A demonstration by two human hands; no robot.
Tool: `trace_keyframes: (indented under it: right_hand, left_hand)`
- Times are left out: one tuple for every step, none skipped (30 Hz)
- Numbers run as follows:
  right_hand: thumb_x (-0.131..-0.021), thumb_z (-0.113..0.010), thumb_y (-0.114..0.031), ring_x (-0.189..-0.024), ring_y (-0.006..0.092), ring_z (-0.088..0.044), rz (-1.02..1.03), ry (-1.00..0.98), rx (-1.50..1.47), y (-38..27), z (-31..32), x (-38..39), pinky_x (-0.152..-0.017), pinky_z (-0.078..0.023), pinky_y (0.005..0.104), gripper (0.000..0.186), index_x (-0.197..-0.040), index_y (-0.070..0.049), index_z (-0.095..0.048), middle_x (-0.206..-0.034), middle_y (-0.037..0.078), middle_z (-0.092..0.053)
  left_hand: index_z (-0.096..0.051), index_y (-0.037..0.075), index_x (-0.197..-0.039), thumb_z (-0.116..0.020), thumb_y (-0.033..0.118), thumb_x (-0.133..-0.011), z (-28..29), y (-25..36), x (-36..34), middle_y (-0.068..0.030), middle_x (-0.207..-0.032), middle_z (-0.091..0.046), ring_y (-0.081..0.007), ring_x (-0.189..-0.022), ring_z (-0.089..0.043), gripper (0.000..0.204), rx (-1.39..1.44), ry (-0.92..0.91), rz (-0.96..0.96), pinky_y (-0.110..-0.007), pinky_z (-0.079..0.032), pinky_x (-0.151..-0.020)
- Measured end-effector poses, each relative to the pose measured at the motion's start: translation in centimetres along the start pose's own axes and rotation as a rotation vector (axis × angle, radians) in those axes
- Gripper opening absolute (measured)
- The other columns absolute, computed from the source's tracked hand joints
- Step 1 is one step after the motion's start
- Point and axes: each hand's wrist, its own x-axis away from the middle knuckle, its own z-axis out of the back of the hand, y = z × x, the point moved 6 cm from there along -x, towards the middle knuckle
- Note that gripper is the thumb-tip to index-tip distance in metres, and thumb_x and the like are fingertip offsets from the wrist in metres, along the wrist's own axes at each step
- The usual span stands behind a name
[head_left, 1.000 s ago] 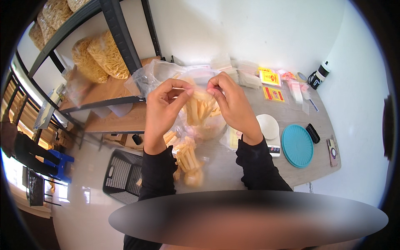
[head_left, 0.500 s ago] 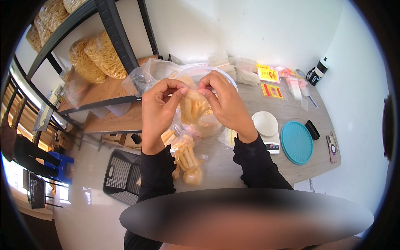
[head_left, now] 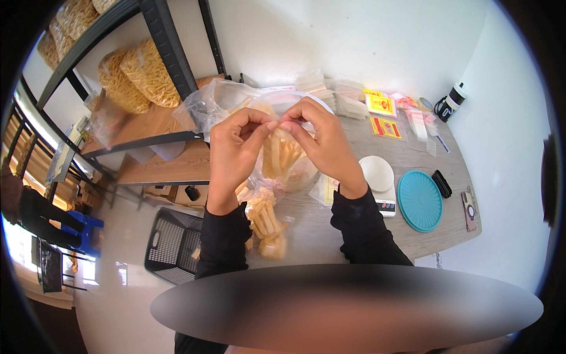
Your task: The person scoops yellow snack sticks from a large plastic container into small clear plastic bags, seals each bag, and places it on a digital scale. The process is repeated multiple times.
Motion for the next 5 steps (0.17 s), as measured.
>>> trace_keyframes:
  right_hand:
    - [-0.093, -0.069, -0.010, -0.089, 0.0289, -0.063, -0.028, -0.015, -0.020, 0.1, 0.2, 0.1, -0.079, -0.049, 0.0374, 0.012, -0.097, -0.001, -0.064, -0.094, 0.013, -0.063]
    - [-0.093, -0.070, -0.011, -0.089, 0.0276, -0.063, -0.047, -0.011, -0.018, 0.2, 0.5, 0.1, -0.080, -0.050, 0.0366, 0.013, -0.097, -0.001, -0.064, -0.095, 0.012, -0.064]
    - [-0.093, -0.070, -0.012, -0.089, 0.0263, -0.064, -0.066, -0.006, -0.016, 0.3, 0.9, 0.1, -0.080, -0.050, 0.0358, 0.014, -0.098, -0.001, -0.065, -0.095, 0.012, -0.064]
    - [-0.093, -0.071, -0.013, -0.090, 0.0250, -0.064, -0.102, 0.000, -0.009, 0.5, 1.3, 0.1, -0.081, -0.051, 0.0350, 0.015, -0.099, -0.001, -0.065, -0.096, 0.012, -0.065]
    - [-0.093, -0.071, -0.013, -0.090, 0.0250, -0.064, -0.075, 0.001, -0.009, 0.4, 1.4, -0.1, -0.081, -0.051, 0.0350, 0.015, -0.099, -0.001, -0.065, -0.096, 0.012, -0.065]
  left_hand:
    - [-0.070, -0.005, -0.092, -0.073, 0.002, -0.091, 0.2, 0.0, 0.0, -0.0046, -0.084, -0.072, -0.0072, -0.078, -0.066, 0.008, 0.009, 0.016, 0.000, -0.022, -0.052, -0.071]
    - [-0.070, -0.005, -0.092, -0.073, 0.001, -0.091, 0.5, -0.1, 0.0, -0.0046, -0.084, -0.072, -0.0072, -0.078, -0.066, 0.008, 0.021, 0.033, 0.005, -0.022, -0.052, -0.071]
    - [-0.070, -0.005, -0.092, -0.073, 0.001, -0.091, 0.7, 0.0, 0.0, -0.0045, -0.084, -0.073, -0.0073, -0.078, -0.066, 0.008, 0.022, 0.041, -0.002, -0.022, -0.052, -0.071]
    - [-0.070, -0.005, -0.093, -0.073, 0.001, -0.091, 1.0, 0.1, 0.0, -0.0043, -0.085, -0.073, -0.0074, -0.078, -0.066, 0.007, 0.026, 0.052, -0.004, -0.022, -0.052, -0.072]
    - [-0.070, -0.005, -0.093, -0.073, 0.001, -0.091, 1.4, 0.2, -0.1, -0.0042, -0.085, -0.073, -0.0074, -0.079, -0.066, 0.007, 0.032, 0.066, -0.002, -0.022, -0.052, -0.072]
